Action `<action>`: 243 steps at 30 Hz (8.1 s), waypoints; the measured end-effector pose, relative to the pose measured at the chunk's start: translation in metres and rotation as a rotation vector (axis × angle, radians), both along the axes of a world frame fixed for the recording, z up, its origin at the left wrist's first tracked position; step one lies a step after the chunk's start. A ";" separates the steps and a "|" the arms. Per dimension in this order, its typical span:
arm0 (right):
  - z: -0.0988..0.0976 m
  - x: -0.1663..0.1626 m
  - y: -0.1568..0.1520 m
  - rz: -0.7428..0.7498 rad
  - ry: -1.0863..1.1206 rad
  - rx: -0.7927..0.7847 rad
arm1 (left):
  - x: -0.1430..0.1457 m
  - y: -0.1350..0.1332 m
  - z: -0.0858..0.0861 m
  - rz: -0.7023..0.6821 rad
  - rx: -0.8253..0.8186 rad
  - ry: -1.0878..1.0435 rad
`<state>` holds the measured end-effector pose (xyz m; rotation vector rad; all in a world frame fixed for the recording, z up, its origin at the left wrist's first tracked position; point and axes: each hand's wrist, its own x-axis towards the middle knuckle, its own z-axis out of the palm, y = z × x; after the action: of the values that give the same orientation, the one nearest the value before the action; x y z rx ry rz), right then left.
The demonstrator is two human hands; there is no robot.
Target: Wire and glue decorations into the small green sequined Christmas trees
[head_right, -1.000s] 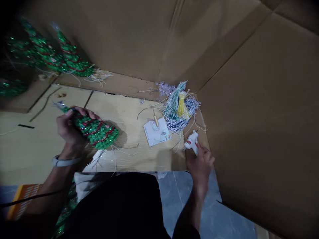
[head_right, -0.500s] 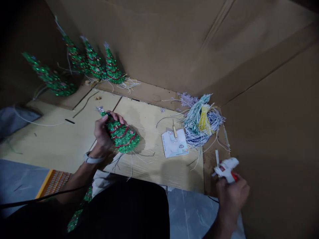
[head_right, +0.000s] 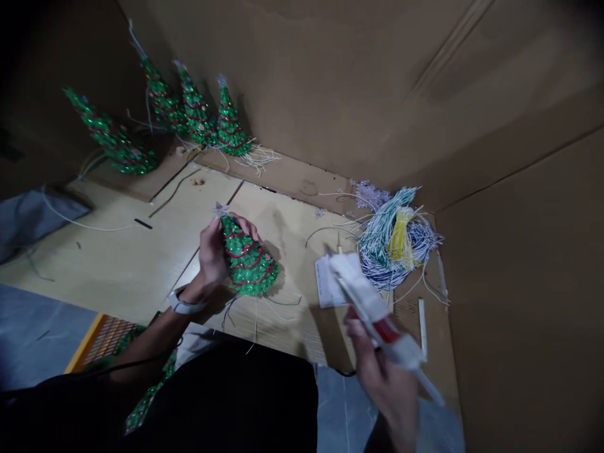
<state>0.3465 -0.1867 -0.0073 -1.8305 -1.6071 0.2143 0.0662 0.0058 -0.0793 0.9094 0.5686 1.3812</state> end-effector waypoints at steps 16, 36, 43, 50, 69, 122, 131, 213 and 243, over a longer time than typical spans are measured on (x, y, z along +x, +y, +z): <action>-0.001 -0.053 0.067 0.472 0.077 -0.141 | 0.010 -0.015 -0.006 -0.050 -0.013 0.048; -0.006 -0.073 0.078 0.552 0.177 -0.173 | 0.006 -0.014 -0.002 0.021 0.035 0.047; -0.009 -0.077 0.075 0.563 0.129 -0.092 | 0.005 -0.013 -0.004 0.023 0.055 0.083; 0.000 -0.082 0.067 0.537 0.086 -0.163 | 0.009 -0.018 -0.001 0.012 0.015 0.014; -0.007 -0.087 0.069 0.528 -0.048 -0.051 | 0.010 -0.018 -0.005 0.021 0.039 0.031; -0.001 -0.087 0.061 0.522 -0.069 -0.006 | 0.013 -0.018 -0.003 -0.004 0.056 0.035; 0.004 -0.084 0.055 0.481 -0.014 -0.052 | 0.015 -0.017 -0.005 -0.007 0.062 0.095; -0.064 -0.152 0.078 0.300 0.531 0.047 | -0.049 0.014 0.029 0.150 -0.334 -0.304; -0.084 -0.157 0.040 0.353 0.852 0.083 | -0.022 -0.060 0.099 0.015 -0.081 -0.169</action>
<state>0.1895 -0.1468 -0.0913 -1.1185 -1.2556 0.9286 0.0446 -0.0537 0.0196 0.7176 0.4997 1.4231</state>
